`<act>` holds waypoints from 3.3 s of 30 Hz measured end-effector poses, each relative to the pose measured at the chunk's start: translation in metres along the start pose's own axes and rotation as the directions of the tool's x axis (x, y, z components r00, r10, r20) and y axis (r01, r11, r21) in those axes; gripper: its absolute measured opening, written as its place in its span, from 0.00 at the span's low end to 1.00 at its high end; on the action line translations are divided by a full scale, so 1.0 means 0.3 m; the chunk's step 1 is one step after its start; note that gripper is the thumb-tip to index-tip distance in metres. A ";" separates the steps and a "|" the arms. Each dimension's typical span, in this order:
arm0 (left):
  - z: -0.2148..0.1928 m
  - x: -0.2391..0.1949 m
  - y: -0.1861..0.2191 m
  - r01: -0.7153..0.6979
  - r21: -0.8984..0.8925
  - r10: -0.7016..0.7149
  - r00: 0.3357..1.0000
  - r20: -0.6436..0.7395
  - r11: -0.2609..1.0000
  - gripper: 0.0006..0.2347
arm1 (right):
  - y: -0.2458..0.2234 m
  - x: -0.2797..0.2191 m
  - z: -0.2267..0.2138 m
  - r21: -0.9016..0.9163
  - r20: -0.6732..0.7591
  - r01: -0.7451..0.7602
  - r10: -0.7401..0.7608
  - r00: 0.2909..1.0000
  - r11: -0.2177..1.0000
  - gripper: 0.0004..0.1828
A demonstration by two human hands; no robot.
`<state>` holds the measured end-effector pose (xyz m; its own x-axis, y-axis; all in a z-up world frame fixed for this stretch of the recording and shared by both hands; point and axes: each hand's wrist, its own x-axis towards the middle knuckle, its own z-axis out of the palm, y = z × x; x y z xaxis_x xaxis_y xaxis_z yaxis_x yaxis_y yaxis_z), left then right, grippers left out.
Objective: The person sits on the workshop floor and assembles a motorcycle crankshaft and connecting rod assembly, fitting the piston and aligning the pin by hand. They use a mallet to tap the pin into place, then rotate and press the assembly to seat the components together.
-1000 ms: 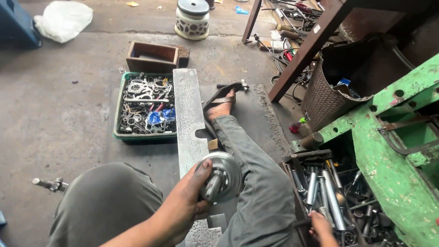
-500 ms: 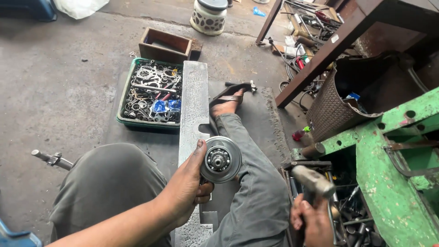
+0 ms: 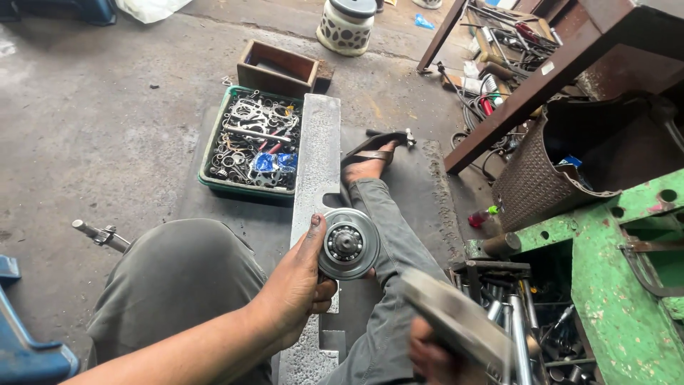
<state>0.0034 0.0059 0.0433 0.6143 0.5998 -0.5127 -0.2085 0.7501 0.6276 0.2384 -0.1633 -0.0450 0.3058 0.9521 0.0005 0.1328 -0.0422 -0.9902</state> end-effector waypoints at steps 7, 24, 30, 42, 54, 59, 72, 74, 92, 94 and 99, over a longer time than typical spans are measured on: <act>-0.034 0.024 -0.042 -0.128 0.085 0.128 0.992 0.001 0.988 0.25 | -0.050 0.008 0.044 -0.050 0.157 0.048 -0.040 0.987 0.998 0.21; 0.019 0.008 -0.029 0.026 0.095 -0.026 1.000 -0.003 0.995 0.25 | 0.037 0.000 0.028 0.093 -0.046 0.118 -0.114 0.992 0.989 0.29; -0.007 0.006 -0.033 -0.017 0.069 0.016 1.000 0.015 0.997 0.25 | -0.004 0.002 0.007 -0.300 -0.010 -0.193 0.200 0.980 0.934 0.27; -0.077 -0.079 -0.051 -0.013 -0.064 0.022 0.989 0.143 0.998 0.29 | 1.153 0.322 -0.935 0.946 -0.325 0.279 0.518 0.792 0.166 0.11; -0.179 -0.110 -0.104 0.016 -0.228 0.040 0.970 0.239 0.974 0.29 | 0.253 0.326 0.159 0.285 0.419 0.187 -0.298 0.858 0.940 0.48; -0.248 -0.148 -0.021 -0.107 -0.210 0.154 0.963 0.221 0.972 0.33 | -0.124 0.352 0.500 -0.080 0.347 0.357 -0.310 0.885 0.931 0.56; -1.195 -0.077 0.006 0.065 0.589 0.107 0.962 -0.253 0.806 0.14 | 0.321 0.604 0.913 -0.110 0.336 -0.111 0.142 0.931 0.988 0.39; -1.291 0.034 -0.273 0.138 0.517 0.088 0.917 -0.390 0.845 0.22 | 0.371 0.590 0.979 -0.187 0.385 0.113 -0.033 0.922 0.976 0.32; -1.347 0.323 -0.455 -0.593 0.011 0.588 0.795 -0.150 0.805 0.33 | 0.617 0.697 1.028 -0.430 0.357 -0.182 0.351 0.866 0.884 0.22; -1.352 0.326 -0.456 -0.579 0.001 0.572 0.805 -0.154 0.815 0.30 | 0.677 0.713 0.967 -0.425 0.390 -0.409 0.571 0.722 0.807 0.27; -1.356 0.336 -0.464 -0.553 -0.080 0.539 0.829 -0.152 0.829 0.26 | 0.636 0.700 0.958 -0.222 0.462 -0.768 0.759 0.460 0.601 0.28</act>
<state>-0.2154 0.0754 -0.3341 0.2814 0.9434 -0.1757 -0.5739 0.3122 0.7571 0.0571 0.1156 -0.2738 -0.1941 0.5454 -0.8154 0.0546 -0.8239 -0.5641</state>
